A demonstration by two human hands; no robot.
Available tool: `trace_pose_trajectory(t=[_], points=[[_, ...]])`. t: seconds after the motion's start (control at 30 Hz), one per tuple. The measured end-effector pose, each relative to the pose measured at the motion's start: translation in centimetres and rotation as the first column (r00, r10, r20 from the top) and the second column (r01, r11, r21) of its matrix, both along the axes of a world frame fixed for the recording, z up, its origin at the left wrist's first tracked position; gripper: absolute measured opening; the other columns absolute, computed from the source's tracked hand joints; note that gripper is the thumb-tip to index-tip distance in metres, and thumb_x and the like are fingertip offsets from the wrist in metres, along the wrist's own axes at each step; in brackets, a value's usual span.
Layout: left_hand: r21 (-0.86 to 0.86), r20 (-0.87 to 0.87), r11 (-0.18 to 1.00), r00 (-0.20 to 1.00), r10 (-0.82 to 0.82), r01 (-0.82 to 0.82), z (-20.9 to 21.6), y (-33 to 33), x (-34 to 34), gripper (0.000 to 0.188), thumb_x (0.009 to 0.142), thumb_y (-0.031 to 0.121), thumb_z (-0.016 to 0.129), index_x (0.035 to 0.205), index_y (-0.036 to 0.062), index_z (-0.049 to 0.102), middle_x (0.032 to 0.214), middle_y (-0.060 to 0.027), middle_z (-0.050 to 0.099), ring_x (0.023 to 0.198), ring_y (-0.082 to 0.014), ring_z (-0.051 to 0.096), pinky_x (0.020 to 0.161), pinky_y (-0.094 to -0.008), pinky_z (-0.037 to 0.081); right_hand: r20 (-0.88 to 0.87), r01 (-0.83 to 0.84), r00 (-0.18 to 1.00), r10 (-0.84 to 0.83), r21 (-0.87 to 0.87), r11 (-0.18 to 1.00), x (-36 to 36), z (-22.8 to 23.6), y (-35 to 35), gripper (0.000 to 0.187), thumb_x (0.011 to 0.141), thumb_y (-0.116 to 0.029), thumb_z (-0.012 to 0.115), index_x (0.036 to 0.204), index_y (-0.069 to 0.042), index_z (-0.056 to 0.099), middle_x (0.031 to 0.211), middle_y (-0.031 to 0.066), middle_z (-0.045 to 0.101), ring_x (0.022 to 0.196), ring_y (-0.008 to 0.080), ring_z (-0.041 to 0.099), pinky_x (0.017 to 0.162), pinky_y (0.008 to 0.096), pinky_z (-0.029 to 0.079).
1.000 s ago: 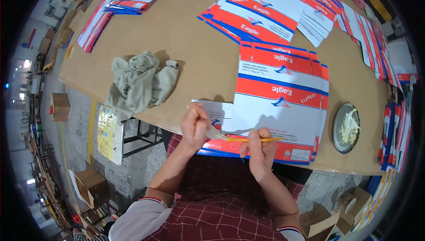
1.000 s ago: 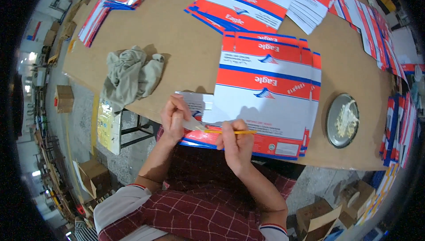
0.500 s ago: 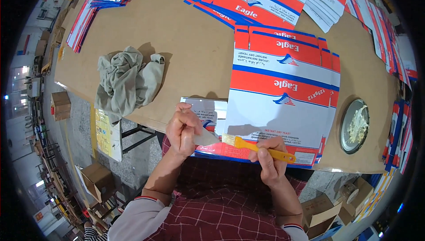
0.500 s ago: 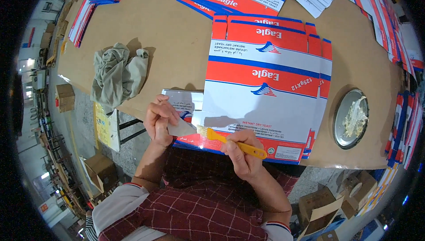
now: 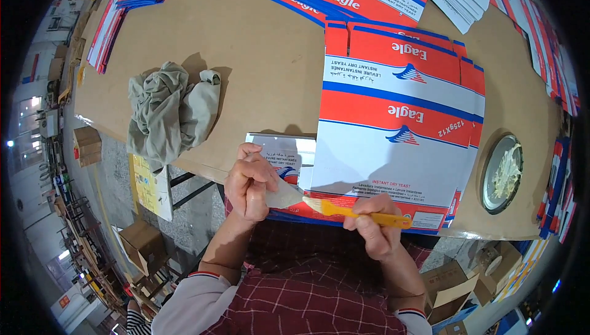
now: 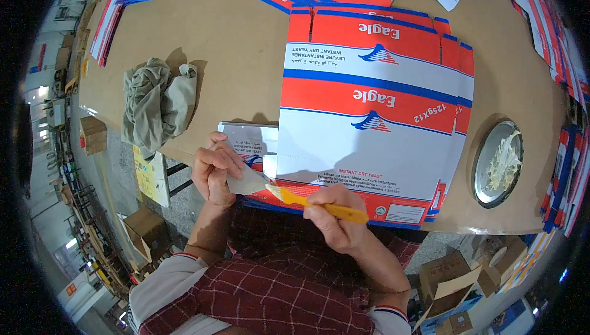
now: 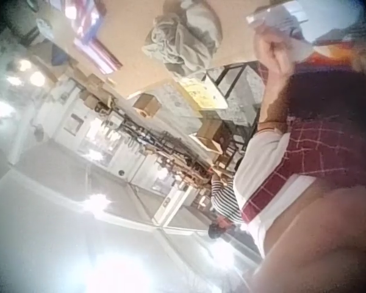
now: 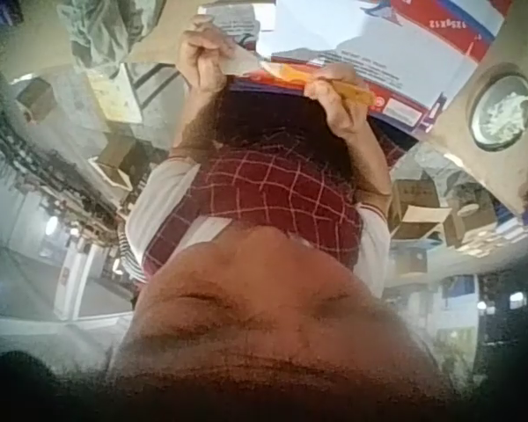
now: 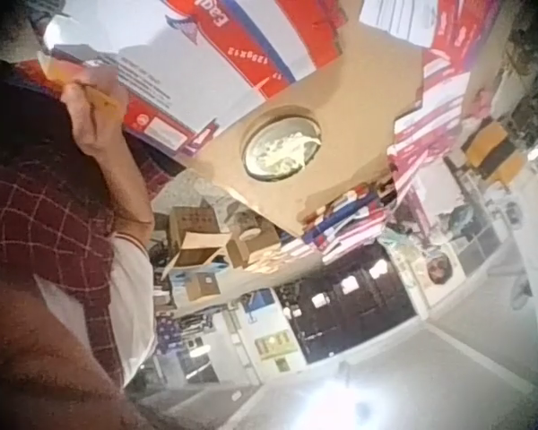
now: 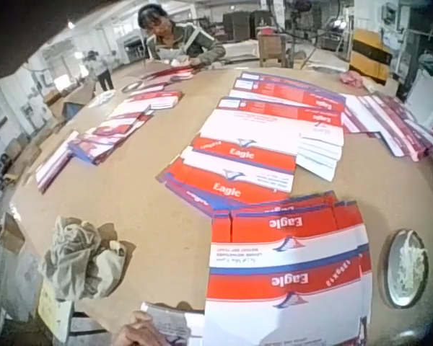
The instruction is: Applying glue to cardboard box flaps with a brush.
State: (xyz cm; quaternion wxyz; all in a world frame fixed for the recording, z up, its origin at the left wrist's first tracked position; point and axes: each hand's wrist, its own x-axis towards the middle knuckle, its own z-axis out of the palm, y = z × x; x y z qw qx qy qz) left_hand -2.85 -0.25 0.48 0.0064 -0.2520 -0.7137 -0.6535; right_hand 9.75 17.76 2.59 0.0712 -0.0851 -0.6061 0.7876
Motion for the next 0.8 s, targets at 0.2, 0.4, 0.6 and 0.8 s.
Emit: trace_pose_trajectory(t=[0.2, 0.4, 0.6, 0.8], points=[[0.007, 0.006, 1.000, 1.000, -0.008, 0.008, 0.0, 0.1, 0.0, 0.010, 0.081, 0.007, 0.045, 0.072, 0.0109, 0.040, 0.046, -0.0006, 0.047, 0.048, -0.0118, 0.046, 0.092, -0.0370, 0.029, -0.054, -0.044, 0.997, 0.050, 0.094, 0.995, -0.5, -0.3, 0.6, 0.005, 0.086, -0.004, 0.048, 0.090, -0.002, 0.049, 0.074, 0.0063, 0.058, 0.061, 0.0087, 0.052, 0.053, 0.0214, 0.042], [0.015, -0.014, 1.000, 1.000, -0.020, 0.020, 0.1, 0.1, -0.2, 0.010, 0.080, 0.005, 0.043, 0.072, 0.0103, 0.040, 0.047, -0.0008, 0.047, 0.048, -0.0119, 0.046, 0.091, -0.0371, 0.029, 0.004, 0.069, 0.998, -0.069, -0.122, 0.990, 0.1, -0.1, 0.5, 0.009, 0.089, -0.010, 0.046, 0.090, -0.001, 0.048, 0.071, 0.0068, 0.058, 0.060, 0.0086, 0.052, 0.053, 0.0205, 0.042], [0.000, -0.007, 1.000, 1.000, -0.013, 0.013, 0.1, 0.0, -0.1, 0.010, 0.074, -0.001, 0.038, 0.073, 0.0075, 0.043, 0.050, -0.0007, 0.049, 0.050, -0.0113, 0.048, 0.089, -0.0379, 0.032, -0.010, 0.071, 0.997, -0.071, 0.064, 0.995, -0.4, 0.0, 0.1, 0.010, 0.089, -0.012, 0.048, 0.089, -0.002, 0.049, 0.066, 0.0052, 0.056, 0.055, 0.0099, 0.052, 0.051, 0.0219, 0.041], [0.000, -0.014, 1.000, 1.000, -0.011, 0.011, -0.1, 0.0, -0.2, 0.013, 0.071, -0.004, 0.036, 0.072, 0.0075, 0.043, 0.049, -0.0007, 0.049, 0.049, -0.0114, 0.048, 0.088, -0.0369, 0.033, -0.017, -0.063, 0.997, 0.069, 0.263, 0.963, -0.8, 0.3, 0.5, 0.010, 0.087, -0.012, 0.050, 0.089, -0.003, 0.049, 0.066, 0.0058, 0.055, 0.055, 0.0125, 0.052, 0.051, 0.0245, 0.041]])
